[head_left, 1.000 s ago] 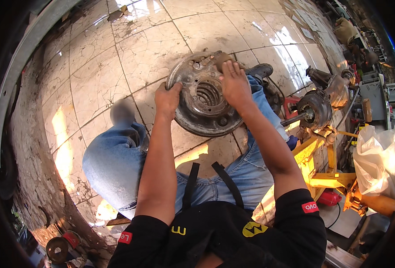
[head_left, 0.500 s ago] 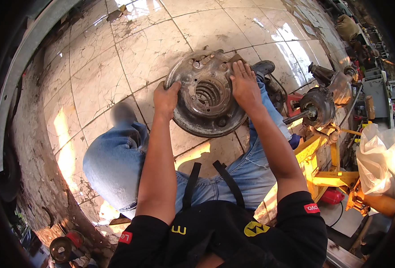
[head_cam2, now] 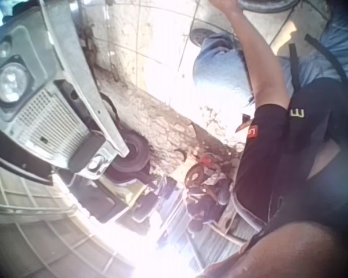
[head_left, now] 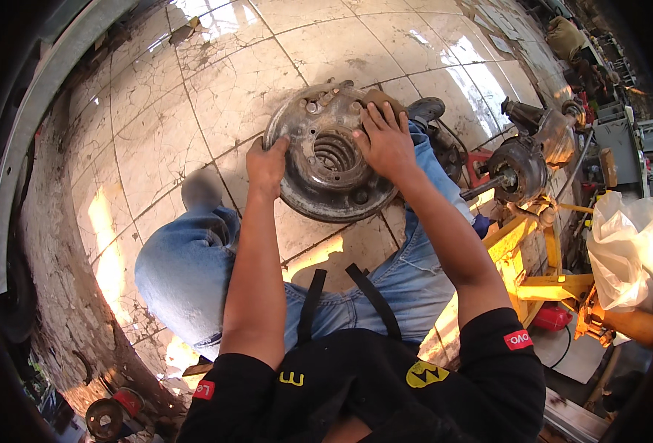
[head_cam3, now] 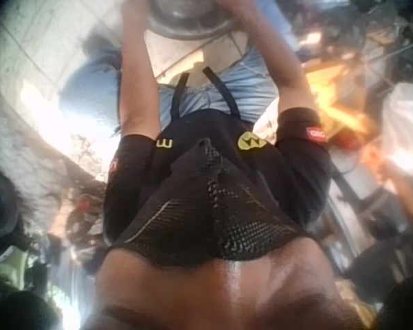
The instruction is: The person sits on the floor and scrubs a brake drum with a wire brush, rotating it to clean the inner and outer surfaces. The person continues scrubbing the same drum repeatedly throughout the clip.
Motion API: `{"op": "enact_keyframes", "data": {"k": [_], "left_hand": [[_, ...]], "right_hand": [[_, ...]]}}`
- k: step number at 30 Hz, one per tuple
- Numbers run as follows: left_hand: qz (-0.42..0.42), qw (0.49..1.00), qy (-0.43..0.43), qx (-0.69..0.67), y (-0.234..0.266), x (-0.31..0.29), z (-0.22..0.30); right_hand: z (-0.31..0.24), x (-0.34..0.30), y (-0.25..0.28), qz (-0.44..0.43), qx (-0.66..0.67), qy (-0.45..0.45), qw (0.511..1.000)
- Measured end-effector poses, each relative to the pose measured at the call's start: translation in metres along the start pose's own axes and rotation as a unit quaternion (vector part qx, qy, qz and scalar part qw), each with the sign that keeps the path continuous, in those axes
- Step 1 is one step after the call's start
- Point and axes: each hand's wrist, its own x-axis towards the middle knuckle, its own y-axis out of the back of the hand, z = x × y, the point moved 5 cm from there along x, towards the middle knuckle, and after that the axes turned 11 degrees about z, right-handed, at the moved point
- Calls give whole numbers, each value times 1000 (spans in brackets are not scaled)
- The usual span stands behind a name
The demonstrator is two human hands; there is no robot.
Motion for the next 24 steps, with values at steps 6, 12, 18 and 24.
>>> {"op": "enact_keyframes", "data": {"k": [6, 12, 18, 24], "left_hand": [[0, 1000, 1, -17, -3, -7, 1], [21, 1000, -5, 9, 0, -10, 8], [17, 1000, -9, 25, -3, -6, 6], [10, 1000, -15, -2, -6, 0, -1]], "right_hand": [[7, 10, -13, 73, 14, -85, 994], [2, 20, -14, 64, 43, -116, 990], [3, 15, -16, 28, 29, -86, 996], [-4, 9, -15, 22, 12, -60, 998]]}}
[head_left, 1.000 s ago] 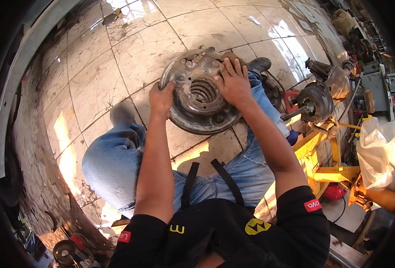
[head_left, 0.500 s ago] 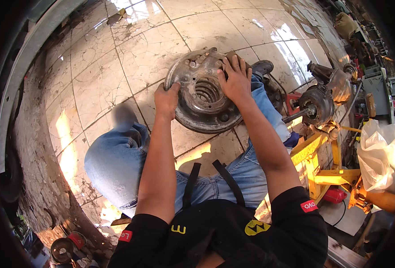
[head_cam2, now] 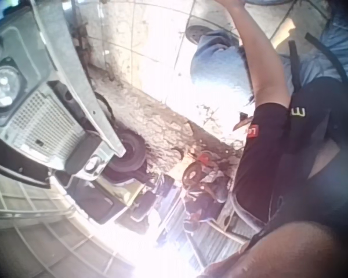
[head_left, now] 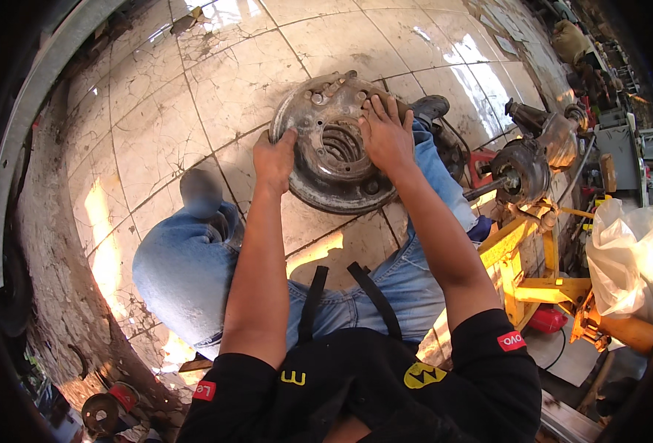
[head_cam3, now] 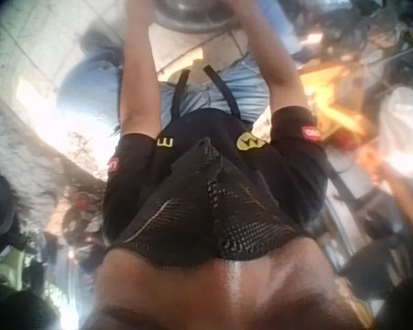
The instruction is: The person sits on the floor and scrubs a brake drum with a wire brush, rotating it to clean the inner and outer surfaces. The person continues scrubbing the same drum repeatedly throughout the clip.
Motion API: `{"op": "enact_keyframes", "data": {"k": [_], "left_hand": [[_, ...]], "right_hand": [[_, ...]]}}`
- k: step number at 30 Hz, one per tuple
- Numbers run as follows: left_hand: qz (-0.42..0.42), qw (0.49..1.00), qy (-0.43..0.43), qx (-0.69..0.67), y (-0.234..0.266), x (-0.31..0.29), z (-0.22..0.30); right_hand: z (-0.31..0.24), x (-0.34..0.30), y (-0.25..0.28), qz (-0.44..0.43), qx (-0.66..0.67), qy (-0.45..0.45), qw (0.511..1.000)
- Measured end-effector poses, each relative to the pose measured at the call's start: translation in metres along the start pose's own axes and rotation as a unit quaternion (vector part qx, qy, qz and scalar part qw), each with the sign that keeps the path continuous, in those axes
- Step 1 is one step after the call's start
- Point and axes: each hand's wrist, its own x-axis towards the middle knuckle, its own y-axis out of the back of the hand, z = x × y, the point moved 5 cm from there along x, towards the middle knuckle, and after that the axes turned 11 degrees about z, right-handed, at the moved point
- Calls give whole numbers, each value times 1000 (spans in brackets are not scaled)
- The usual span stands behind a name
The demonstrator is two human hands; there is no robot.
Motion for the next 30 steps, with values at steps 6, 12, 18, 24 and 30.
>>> {"op": "enact_keyframes", "data": {"k": [6, 12, 18, 24, 30], "left_hand": [[11, 1000, 2, -2, 1, -1, -4], [3, 1000, -4, -8, 0, 1, -2], [-53, 989, 103, -97, 1, 2, -12], [-57, 991, 112, -46, 4, -11, -2], [-51, 994, 73, -57, 9, 4, -29]], "right_hand": [[-8, 1, -1, -10, 32, -5, 999], [-10, -4, 1, 23, 39, 2, 999], [-9, -15, 2, 43, 44, 18, 998], [-10, -22, 3, 53, 54, 15, 997], [-1, -18, 53, 53, 260, -50, 963]]}}
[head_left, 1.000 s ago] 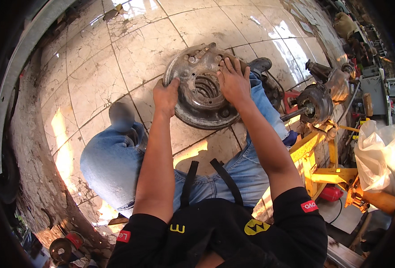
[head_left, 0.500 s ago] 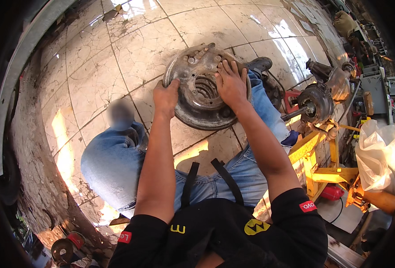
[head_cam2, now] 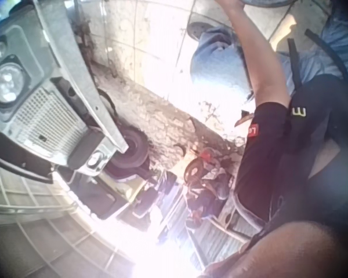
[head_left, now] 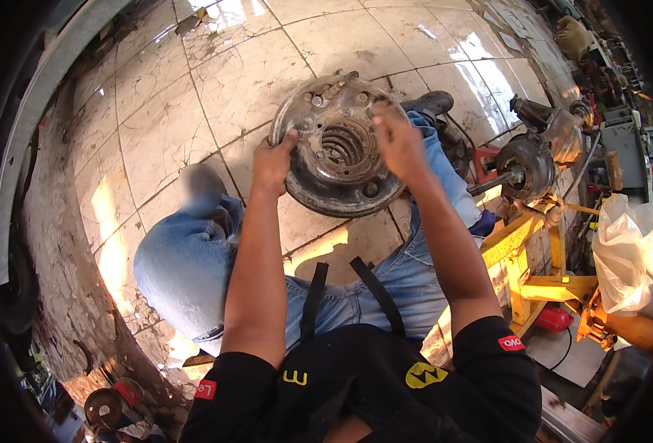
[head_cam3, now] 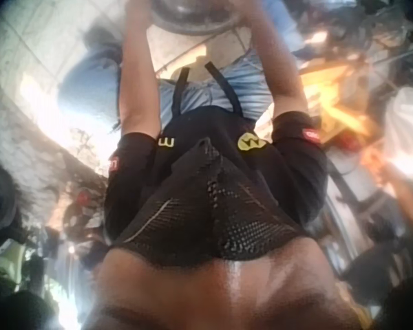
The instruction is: The person sits on the floor and scrubs a brake drum with a wire brush, rotating it to clean the inner and outer surfaces. The person continues scrubbing the same drum repeatedly throughout the clip.
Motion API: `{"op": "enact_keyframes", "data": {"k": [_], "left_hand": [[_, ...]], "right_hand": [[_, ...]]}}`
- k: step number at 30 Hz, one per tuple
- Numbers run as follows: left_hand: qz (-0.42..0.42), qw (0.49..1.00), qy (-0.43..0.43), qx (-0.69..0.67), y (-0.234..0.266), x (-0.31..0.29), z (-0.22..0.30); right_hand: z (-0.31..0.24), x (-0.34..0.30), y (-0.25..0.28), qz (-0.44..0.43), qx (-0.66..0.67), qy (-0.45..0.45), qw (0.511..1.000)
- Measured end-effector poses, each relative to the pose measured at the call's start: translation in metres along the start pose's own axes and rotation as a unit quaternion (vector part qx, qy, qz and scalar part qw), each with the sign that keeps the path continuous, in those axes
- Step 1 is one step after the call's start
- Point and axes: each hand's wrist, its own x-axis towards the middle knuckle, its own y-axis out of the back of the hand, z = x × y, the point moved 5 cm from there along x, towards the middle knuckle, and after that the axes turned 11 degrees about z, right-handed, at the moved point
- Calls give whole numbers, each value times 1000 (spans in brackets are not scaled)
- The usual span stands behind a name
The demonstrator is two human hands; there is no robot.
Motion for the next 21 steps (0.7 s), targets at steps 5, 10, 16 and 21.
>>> {"op": "enact_keyframes", "data": {"k": [5, 10, 16, 21], "left_hand": [[-14, 1000, 16, -2, 0, 0, 2], [-19, 1000, 0, 22, -3, -4, 6], [-24, 999, -1, 31, -1, 3, 0], [2, 998, -4, 56, -2, -3, 7]], "right_hand": [[-5, 9, 43, 135, 52, -16, 989], [6, -15, -10, -12, -31, 71, 997], [9, -38, -39, -52, -125, 40, 990], [15, -32, -48, -34, -126, 23, 991]]}}
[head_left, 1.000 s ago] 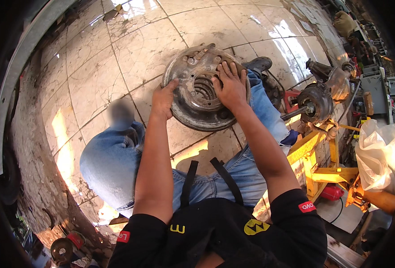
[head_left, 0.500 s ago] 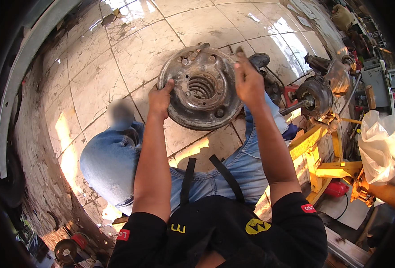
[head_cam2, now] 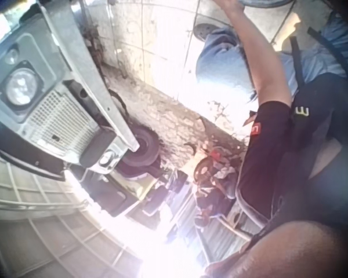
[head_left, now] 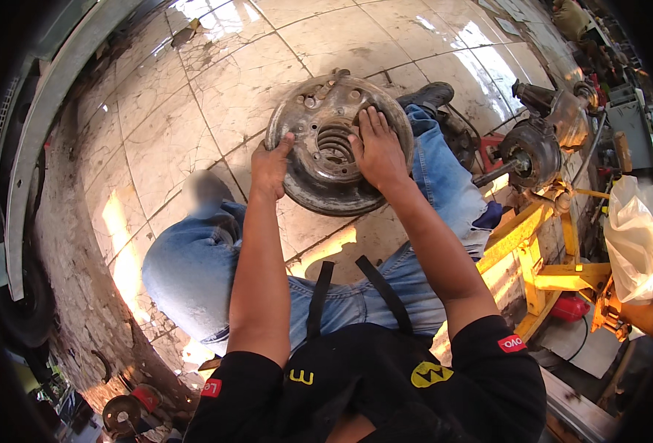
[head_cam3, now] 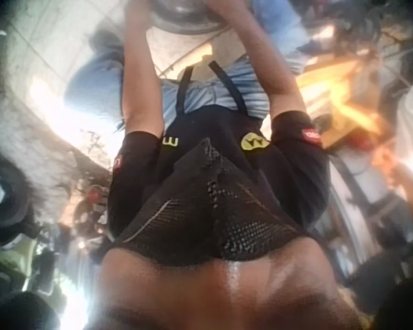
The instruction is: The person sits on the floor and scrubs a brake drum with a wire brush, rotating it to clean the inner and outer surfaces. The person continues scrubbing the same drum repeatedly throughout the clip.
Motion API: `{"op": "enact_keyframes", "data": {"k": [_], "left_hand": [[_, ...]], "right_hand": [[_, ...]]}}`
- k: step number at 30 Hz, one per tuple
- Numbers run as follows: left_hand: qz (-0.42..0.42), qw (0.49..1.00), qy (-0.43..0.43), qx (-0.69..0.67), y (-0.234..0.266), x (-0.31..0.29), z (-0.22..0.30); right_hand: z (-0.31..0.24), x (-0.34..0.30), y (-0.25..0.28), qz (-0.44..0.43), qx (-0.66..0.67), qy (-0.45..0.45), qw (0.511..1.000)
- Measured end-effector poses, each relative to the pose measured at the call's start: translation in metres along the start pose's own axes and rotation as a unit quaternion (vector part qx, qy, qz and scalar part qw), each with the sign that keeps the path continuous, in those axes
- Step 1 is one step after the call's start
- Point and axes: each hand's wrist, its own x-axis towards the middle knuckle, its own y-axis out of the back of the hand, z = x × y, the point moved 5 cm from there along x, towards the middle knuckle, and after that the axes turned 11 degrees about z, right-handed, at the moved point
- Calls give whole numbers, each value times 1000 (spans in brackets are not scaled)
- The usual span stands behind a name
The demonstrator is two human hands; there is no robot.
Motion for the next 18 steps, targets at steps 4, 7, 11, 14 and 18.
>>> {"op": "enact_keyframes", "data": {"k": [4, 7, 11, 14, 18], "left_hand": [[0, 1000, -3, -3, 1, -3, 4], [18, 999, -28, 25, 1, -8, 10], [10, 999, -35, -6, 1, -4, 5], [11, 999, -36, -8, 0, -5, 6], [15, 999, -26, 21, 1, -5, 9]], "right_hand": [[-1, 11, -5, 3, -22, 15, 1000], [0, 10, -3, -25, -19, 19, 999], [-5, -3, 5, -69, -27, 35, 997], [-3, -7, 4, -54, -25, 43, 997], [-8, 1, 4, -36, -24, 31, 999]]}}
